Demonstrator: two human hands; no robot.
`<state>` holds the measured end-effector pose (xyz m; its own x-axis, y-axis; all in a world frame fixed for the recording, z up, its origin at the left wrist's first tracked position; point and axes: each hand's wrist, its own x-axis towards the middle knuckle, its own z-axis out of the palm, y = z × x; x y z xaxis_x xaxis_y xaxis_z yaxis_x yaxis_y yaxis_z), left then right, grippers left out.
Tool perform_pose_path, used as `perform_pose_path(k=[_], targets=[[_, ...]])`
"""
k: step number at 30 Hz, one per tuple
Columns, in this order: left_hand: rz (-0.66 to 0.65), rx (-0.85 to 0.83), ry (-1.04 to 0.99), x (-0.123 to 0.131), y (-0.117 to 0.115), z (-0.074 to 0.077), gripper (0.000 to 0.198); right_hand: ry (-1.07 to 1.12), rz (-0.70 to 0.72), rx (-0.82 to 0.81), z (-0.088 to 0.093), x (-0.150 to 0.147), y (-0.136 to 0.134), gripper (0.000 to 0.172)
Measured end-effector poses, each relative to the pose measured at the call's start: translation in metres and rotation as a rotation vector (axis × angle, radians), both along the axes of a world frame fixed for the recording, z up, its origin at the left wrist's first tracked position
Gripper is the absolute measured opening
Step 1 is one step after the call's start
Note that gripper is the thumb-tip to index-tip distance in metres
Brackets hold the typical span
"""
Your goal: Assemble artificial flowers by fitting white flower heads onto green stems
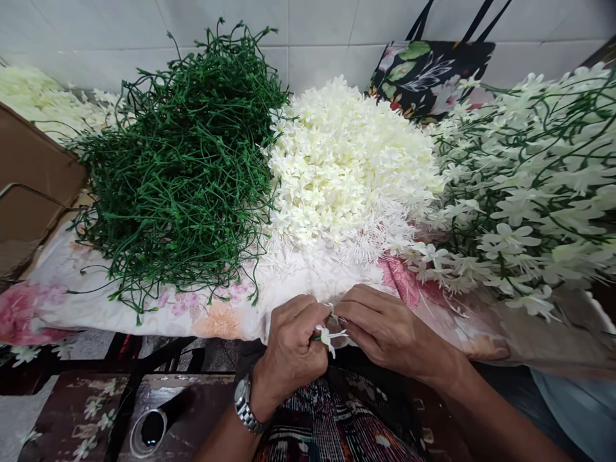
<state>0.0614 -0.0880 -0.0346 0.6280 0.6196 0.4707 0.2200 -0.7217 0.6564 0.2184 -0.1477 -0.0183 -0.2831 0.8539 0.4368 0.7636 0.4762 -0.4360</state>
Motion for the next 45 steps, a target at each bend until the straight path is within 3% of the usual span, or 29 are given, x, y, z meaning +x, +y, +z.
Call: perform_pose_path(k=[8, 12, 17, 23, 37, 45], targets=[[0.017, -0.051, -0.008, 0.001, -0.001, 0.000, 0.024, 0.044, -0.003, 0.015, -0.004, -0.001, 0.000, 0.019], [0.008, -0.092, -0.103, 0.001, -0.002, 0.001, 0.025, 0.145, -0.038, -0.035, -0.002, 0.001, -0.003, 0.015], [0.072, -0.024, -0.150, 0.002, -0.005, 0.001, 0.028, 0.260, -0.083, -0.123, 0.007, -0.001, -0.006, 0.011], [0.112, 0.052, -0.116, 0.001, -0.008, -0.002, 0.031, 0.315, -0.114, -0.081, 0.008, -0.002, -0.007, 0.011], [0.065, 0.099, -0.145, -0.001, -0.006, -0.003, 0.036, 0.471, -0.122, -0.183, 0.000, 0.001, -0.007, 0.018], [0.057, 0.134, -0.119, 0.002, -0.003, -0.002, 0.037, 0.407, -0.186, -0.097, 0.001, -0.003, -0.002, 0.014]])
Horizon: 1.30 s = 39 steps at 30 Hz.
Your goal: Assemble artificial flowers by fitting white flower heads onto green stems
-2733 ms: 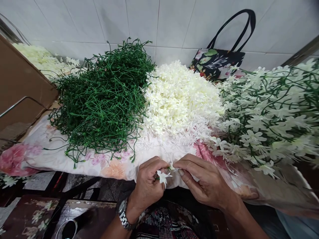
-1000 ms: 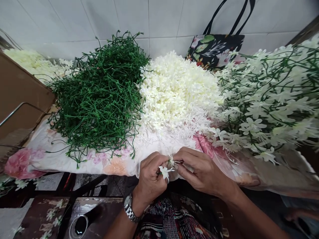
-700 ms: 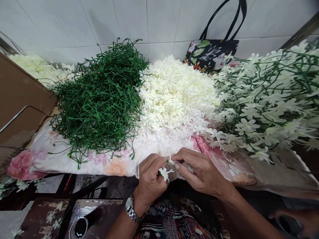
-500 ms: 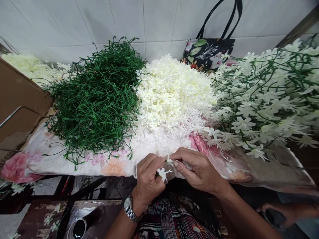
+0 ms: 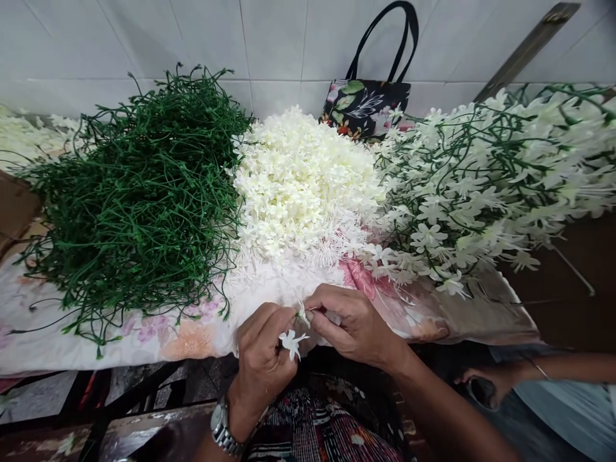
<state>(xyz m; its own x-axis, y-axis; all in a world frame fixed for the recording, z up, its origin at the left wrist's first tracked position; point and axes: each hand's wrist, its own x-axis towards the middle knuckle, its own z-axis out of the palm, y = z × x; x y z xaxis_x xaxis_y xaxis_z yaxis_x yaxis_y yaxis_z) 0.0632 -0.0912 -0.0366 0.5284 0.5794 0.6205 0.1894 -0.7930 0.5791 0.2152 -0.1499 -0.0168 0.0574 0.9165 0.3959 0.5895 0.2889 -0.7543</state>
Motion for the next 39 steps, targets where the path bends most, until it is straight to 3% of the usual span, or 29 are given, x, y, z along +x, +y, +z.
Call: perform_pose_path(k=[16, 25, 31, 39], targets=[[0.003, -0.079, 0.070, 0.000, 0.002, 0.002, 0.027, -0.157, 0.033, 0.136, -0.010, -0.007, 0.007, 0.017], [0.025, -0.075, 0.093, 0.002, 0.000, 0.001, 0.024, -0.174, 0.036, 0.130, -0.013, -0.007, 0.006, 0.018], [-0.037, -0.298, 0.001, -0.003, -0.002, 0.013, 0.017, -0.202, 0.045, 0.239, -0.004, -0.004, 0.003, 0.015], [-0.004, -0.548, -0.033, -0.005, 0.000, 0.027, 0.015, -0.383, 0.055, 0.318, 0.006, -0.007, -0.003, 0.014]])
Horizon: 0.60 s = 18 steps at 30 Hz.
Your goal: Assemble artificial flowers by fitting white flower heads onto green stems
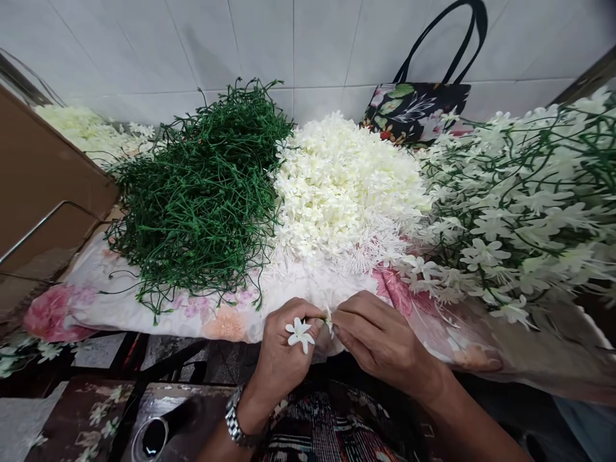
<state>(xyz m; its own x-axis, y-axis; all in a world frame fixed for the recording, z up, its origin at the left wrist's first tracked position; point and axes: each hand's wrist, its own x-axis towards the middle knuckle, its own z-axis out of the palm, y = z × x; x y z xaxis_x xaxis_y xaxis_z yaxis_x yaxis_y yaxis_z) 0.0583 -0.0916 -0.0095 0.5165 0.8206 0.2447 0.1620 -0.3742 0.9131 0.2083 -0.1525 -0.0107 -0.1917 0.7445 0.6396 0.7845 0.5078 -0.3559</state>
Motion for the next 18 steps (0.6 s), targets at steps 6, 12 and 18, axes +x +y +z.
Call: perform_pose_path(k=[6, 12, 18], targets=[[0.018, -0.101, -0.062, -0.005, -0.001, 0.002, 0.013, 0.146, 0.013, -0.082, 0.005, -0.005, -0.002, 0.012], [0.035, -0.016, -0.063, -0.004, -0.004, 0.001, 0.014, 0.157, -0.005, -0.088, 0.009, -0.009, -0.001, 0.014], [0.075, -0.022, -0.056, -0.003, -0.003, -0.005, 0.013, 0.201, -0.024, -0.092, 0.003, -0.012, 0.003, 0.014]])
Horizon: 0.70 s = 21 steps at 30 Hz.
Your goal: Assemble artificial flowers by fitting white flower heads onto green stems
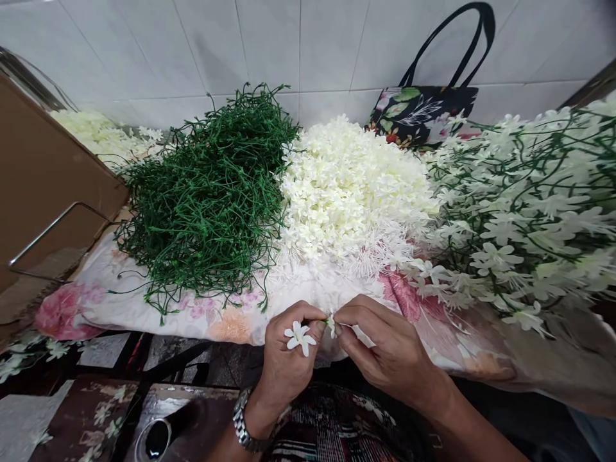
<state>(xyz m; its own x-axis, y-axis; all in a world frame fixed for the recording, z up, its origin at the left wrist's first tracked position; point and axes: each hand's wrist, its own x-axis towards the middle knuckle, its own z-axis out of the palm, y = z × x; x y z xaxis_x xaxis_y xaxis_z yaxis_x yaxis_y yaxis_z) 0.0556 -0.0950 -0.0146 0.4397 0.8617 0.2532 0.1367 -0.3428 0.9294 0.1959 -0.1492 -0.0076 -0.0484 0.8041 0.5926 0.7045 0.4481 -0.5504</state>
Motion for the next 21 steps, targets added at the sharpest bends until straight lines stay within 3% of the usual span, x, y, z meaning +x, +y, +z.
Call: perform_pose_path(k=[9, 21], targets=[[0.033, 0.011, -0.039, 0.006, 0.005, -0.008, 0.013, 0.061, 0.000, 0.005, -0.013, 0.002, 0.009, 0.015], [0.054, 0.038, -0.017, 0.005, 0.005, -0.012, 0.016, 0.022, 0.005, 0.013, -0.014, -0.001, 0.013, 0.015]])
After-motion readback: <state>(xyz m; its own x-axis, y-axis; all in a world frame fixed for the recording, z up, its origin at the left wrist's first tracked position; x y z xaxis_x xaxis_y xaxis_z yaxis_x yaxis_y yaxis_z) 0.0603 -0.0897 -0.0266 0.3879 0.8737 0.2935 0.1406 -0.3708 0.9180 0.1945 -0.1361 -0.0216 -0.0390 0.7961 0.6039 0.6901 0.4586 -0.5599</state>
